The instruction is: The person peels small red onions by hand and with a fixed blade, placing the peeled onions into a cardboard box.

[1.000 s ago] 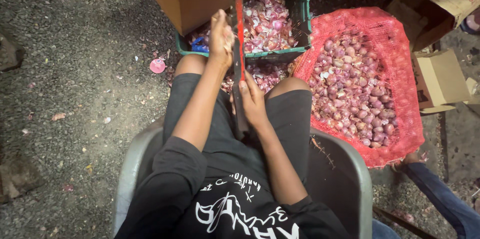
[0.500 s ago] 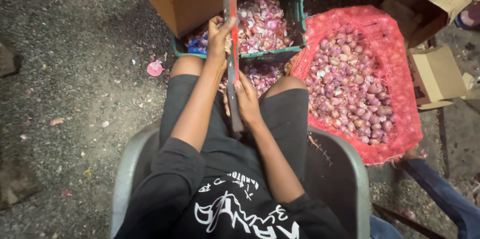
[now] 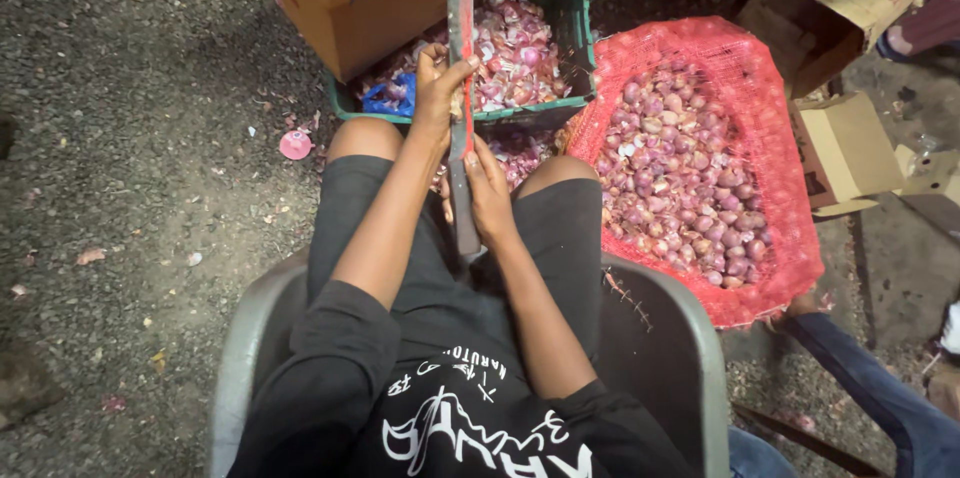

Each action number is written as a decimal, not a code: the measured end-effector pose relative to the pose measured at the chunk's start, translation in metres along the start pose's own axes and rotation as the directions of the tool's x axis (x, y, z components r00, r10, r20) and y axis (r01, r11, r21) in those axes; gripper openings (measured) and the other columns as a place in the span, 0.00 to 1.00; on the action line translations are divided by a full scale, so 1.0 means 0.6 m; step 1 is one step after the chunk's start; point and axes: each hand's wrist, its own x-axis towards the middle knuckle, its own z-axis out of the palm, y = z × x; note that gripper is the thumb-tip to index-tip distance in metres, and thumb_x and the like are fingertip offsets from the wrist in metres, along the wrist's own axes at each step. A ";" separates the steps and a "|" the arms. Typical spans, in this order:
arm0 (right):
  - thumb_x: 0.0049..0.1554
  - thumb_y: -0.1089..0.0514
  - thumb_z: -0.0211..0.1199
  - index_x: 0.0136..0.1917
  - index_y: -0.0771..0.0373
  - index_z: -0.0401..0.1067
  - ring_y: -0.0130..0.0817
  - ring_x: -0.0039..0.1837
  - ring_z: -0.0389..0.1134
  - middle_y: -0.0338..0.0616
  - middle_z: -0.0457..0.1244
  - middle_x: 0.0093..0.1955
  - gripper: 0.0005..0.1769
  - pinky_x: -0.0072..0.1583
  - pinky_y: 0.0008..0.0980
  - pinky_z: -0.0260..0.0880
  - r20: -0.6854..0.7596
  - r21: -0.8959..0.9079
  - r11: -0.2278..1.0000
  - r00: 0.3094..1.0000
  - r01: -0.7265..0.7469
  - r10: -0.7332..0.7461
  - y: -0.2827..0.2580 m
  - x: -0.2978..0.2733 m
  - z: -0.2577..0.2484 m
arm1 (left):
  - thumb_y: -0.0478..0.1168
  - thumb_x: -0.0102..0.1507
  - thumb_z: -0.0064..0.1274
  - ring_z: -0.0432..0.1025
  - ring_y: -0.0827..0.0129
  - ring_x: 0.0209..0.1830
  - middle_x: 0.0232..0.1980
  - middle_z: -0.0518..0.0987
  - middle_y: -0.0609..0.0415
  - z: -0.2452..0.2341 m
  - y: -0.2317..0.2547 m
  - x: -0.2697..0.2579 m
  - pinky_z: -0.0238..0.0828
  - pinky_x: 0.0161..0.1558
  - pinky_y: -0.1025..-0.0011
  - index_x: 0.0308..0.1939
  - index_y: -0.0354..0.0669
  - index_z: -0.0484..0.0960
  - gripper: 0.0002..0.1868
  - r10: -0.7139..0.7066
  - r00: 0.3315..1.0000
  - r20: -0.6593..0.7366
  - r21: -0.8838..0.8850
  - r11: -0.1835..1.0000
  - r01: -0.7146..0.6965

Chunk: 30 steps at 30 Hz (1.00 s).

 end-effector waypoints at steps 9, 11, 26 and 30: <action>0.71 0.49 0.45 0.79 0.61 0.53 0.33 0.28 0.63 0.47 0.64 0.35 0.28 0.31 0.30 0.67 -0.022 -0.014 1.000 1.000 -0.002 0.001 0.001 -0.012 -0.009 | 0.27 0.59 0.60 0.74 0.71 0.36 0.42 0.78 0.51 0.004 -0.016 0.019 0.72 0.39 0.74 0.50 0.43 0.63 0.23 -0.008 1.000 -0.015 -0.007 1.000 0.008; 0.70 0.49 0.45 0.80 0.58 0.52 0.33 0.28 0.63 0.47 0.64 0.36 0.28 0.31 0.31 0.67 -0.021 0.011 1.000 1.000 0.005 -0.005 -0.001 -0.002 -0.005 | 0.27 0.59 0.60 0.75 0.70 0.35 0.40 0.78 0.49 0.004 -0.016 0.021 0.72 0.37 0.74 0.50 0.43 0.63 0.24 -0.036 0.999 -0.001 0.025 0.999 0.036; 0.72 0.48 0.43 0.79 0.56 0.53 0.32 0.28 0.62 0.47 0.62 0.38 0.26 0.32 0.28 0.65 0.024 0.261 0.965 0.999 -0.034 0.028 -0.018 -0.003 -0.030 | 0.46 0.72 0.53 0.66 0.78 0.33 0.39 0.74 0.57 0.004 -0.071 0.017 0.62 0.35 0.76 0.47 0.44 0.65 0.14 0.051 0.998 0.044 0.073 0.996 -0.055; 0.72 0.53 0.49 0.80 0.59 0.58 0.30 0.36 0.64 0.47 0.62 0.44 0.25 0.38 0.29 0.67 -0.136 -0.199 0.973 0.979 0.121 -0.150 -0.005 0.001 -0.036 | 0.58 0.75 0.39 0.67 0.72 0.25 0.28 0.70 0.55 0.005 -0.047 0.021 0.64 0.30 0.75 0.44 0.46 0.67 0.20 0.035 0.999 -0.028 0.019 0.999 -0.034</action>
